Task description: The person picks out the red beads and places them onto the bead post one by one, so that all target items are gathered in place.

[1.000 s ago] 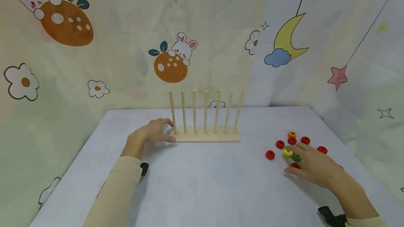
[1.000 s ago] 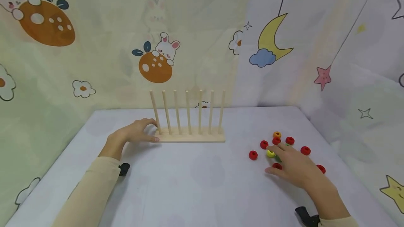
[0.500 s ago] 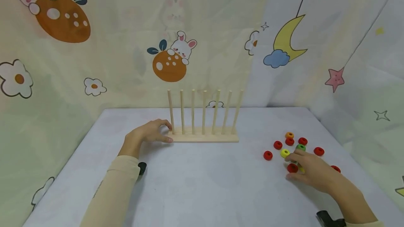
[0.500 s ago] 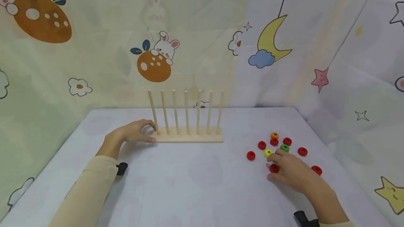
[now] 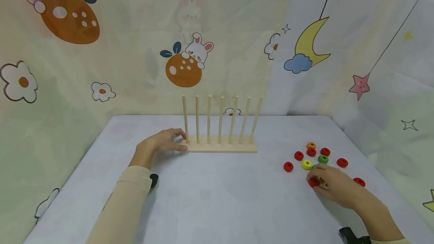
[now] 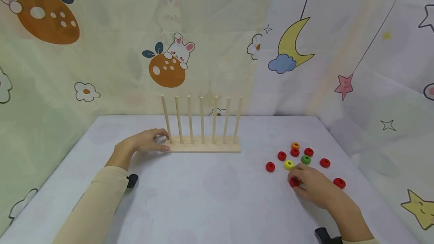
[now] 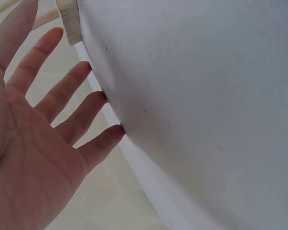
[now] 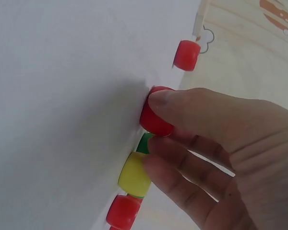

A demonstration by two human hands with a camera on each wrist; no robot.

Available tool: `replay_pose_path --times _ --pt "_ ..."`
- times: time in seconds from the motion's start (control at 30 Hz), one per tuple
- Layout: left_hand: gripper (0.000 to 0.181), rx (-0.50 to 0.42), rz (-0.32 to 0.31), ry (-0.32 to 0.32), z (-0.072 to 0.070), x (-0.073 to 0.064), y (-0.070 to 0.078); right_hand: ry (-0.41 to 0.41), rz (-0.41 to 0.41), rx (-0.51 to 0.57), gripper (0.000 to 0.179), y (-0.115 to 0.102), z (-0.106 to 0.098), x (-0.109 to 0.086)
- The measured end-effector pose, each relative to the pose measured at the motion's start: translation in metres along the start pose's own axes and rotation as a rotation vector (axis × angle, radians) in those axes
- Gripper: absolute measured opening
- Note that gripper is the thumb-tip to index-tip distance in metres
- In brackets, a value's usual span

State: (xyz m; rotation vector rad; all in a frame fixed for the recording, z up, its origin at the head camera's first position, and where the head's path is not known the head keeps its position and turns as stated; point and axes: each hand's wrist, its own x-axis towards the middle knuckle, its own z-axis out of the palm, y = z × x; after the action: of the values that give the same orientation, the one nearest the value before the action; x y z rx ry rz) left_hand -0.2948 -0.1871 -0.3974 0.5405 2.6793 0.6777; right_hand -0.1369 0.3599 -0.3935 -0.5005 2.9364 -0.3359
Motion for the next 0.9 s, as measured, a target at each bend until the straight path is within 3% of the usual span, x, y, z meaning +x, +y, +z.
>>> replay_pose_path --times 0.27,0.6,0.7,0.9 --pt "0.052 0.051 -0.015 -0.008 0.004 0.002 -0.001 0.004 0.006 0.052 0.026 -0.005 0.001 0.004" --pt "0.043 0.129 -0.054 0.013 0.001 0.004 0.005 0.077 -0.103 0.111 0.033 -0.018 -0.003 0.012" --pt "0.043 0.136 -0.083 0.006 -0.001 0.004 0.005 0.074 -0.116 0.088 0.028 -0.024 -0.006 0.018" --pt "0.047 0.138 -0.081 0.002 -0.002 0.004 0.007 0.071 -0.150 0.111 0.019 -0.030 -0.008 0.028"
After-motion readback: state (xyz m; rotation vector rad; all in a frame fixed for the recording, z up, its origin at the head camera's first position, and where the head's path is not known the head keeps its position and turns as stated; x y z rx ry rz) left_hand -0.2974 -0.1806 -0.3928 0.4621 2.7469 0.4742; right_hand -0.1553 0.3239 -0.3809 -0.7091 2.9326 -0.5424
